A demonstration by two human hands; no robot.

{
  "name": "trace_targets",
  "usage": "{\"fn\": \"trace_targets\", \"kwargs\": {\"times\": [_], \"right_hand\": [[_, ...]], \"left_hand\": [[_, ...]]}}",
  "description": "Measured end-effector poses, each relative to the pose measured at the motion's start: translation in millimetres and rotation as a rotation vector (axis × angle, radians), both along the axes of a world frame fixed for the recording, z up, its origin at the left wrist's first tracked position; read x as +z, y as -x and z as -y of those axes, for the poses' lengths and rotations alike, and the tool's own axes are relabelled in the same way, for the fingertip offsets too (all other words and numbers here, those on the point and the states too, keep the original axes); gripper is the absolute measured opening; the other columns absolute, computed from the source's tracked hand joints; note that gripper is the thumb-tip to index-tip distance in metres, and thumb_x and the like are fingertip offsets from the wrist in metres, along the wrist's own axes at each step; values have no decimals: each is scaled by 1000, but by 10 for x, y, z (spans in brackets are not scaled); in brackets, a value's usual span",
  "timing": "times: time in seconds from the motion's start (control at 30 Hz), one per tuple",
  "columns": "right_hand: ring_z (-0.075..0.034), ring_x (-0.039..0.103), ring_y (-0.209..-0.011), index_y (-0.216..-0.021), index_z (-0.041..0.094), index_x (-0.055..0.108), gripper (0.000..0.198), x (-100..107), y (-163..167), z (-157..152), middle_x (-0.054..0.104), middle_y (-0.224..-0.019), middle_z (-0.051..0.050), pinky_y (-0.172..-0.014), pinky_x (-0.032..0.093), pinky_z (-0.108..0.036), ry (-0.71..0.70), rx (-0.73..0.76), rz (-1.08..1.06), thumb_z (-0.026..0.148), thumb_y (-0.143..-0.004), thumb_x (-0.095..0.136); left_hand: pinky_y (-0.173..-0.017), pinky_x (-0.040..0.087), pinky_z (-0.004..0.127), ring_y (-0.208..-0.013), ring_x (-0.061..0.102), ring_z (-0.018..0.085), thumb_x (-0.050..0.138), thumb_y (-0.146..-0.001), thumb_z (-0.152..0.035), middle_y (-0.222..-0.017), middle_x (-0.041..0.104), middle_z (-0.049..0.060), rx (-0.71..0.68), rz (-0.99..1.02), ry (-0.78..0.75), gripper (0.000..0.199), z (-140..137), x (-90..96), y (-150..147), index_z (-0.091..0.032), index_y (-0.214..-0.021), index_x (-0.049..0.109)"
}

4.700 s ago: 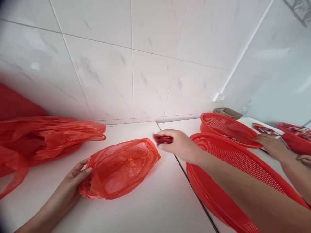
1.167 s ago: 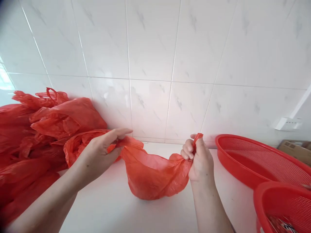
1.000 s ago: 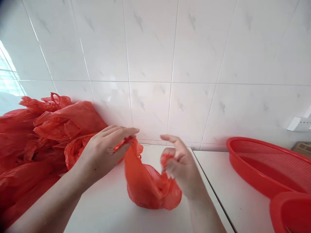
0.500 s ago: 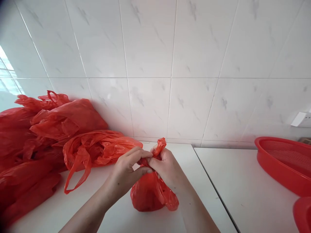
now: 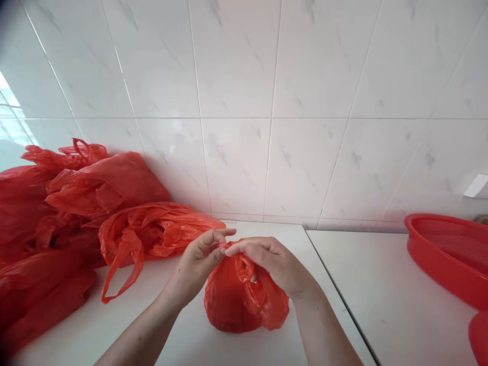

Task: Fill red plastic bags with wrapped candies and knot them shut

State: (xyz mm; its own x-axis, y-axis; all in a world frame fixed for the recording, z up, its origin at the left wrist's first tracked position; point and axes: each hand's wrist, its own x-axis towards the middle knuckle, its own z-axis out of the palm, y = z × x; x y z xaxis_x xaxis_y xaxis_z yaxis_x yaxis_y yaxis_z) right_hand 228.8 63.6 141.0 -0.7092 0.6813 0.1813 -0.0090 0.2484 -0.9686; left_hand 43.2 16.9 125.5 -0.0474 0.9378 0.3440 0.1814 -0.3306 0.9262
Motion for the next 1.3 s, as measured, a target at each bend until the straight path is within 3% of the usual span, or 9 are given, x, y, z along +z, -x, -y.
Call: {"fn": "trace_targets", "kwargs": {"times": [0.07,0.13,0.3,0.43,0.6,0.8,1.03,1.17,1.3], "right_hand": [[-12,52,-72,-106,25,67,26,4,30,13,57,-83,0,-67,44,-27,-14,-60,69,27,-84,54],[-12,51,-70,-116,32,60,38,5,65,22,55,-82,3,-66,44,-26,-59,-173,136,22,-79,56],[-11,50,-61,-105,32,65,30,-3,130,23,59,-75,3,-57,40,-26,-233,-518,338,25,-80,50],[-10,44,-51,-101,28,68,34,-21,147,-18,55,-59,4,-51,37,-24,-107,-416,275,21,-80,42],[-10,54,-62,-96,22,68,31,-70,137,-95,63,-74,1,-63,45,-26,34,-289,10,15,-78,44],[-14,59,-72,-96,18,65,19,-99,118,-114,64,-84,-4,-69,48,-29,190,-151,-232,31,-84,58],[-8,51,-69,-100,27,58,35,-45,203,-28,54,-82,5,-64,44,-22,137,-219,-437,12,-69,64],[-9,51,-67,-96,25,56,31,-67,221,-92,55,-80,5,-61,43,-23,85,-453,-376,13,-67,59],[-10,52,-68,-91,22,56,30,-316,98,-423,56,-74,5,-68,46,-26,79,-767,-367,13,-62,54]], "left_hand": [[-68,41,27,-78,54,17,54,-85,-33,-87,60,3,-38,17,41,15,13,2,-12,-20,-78,50],[-59,36,24,-63,46,12,53,-86,-33,-69,51,-2,-13,-14,47,18,33,9,-37,-20,-76,47],[-56,33,22,-61,41,10,53,-84,-25,-70,47,-5,65,-161,27,13,69,22,-100,-20,-75,47],[-63,36,24,-69,47,12,55,-81,-18,-72,55,-4,142,-411,-76,7,54,-29,-118,-21,-75,52],[-70,37,27,-70,49,13,57,-78,-10,-71,59,-5,177,-657,-280,13,62,-84,-105,-21,-74,53],[-85,41,34,-68,50,13,57,-79,-9,-70,58,-4,192,-713,-362,14,96,-147,-35,-21,-75,51],[-82,45,35,-61,50,12,59,-75,-5,-64,55,-6,191,-709,-409,19,189,-218,-47,-21,-74,49],[-74,47,31,-72,55,15,53,-77,-2,-76,59,-1,184,-728,-498,19,263,-176,-56,-20,-73,46],[-86,46,36,-94,57,19,48,-79,0,-91,60,4,156,-759,-582,21,441,-163,13,-20,-73,45]]}}
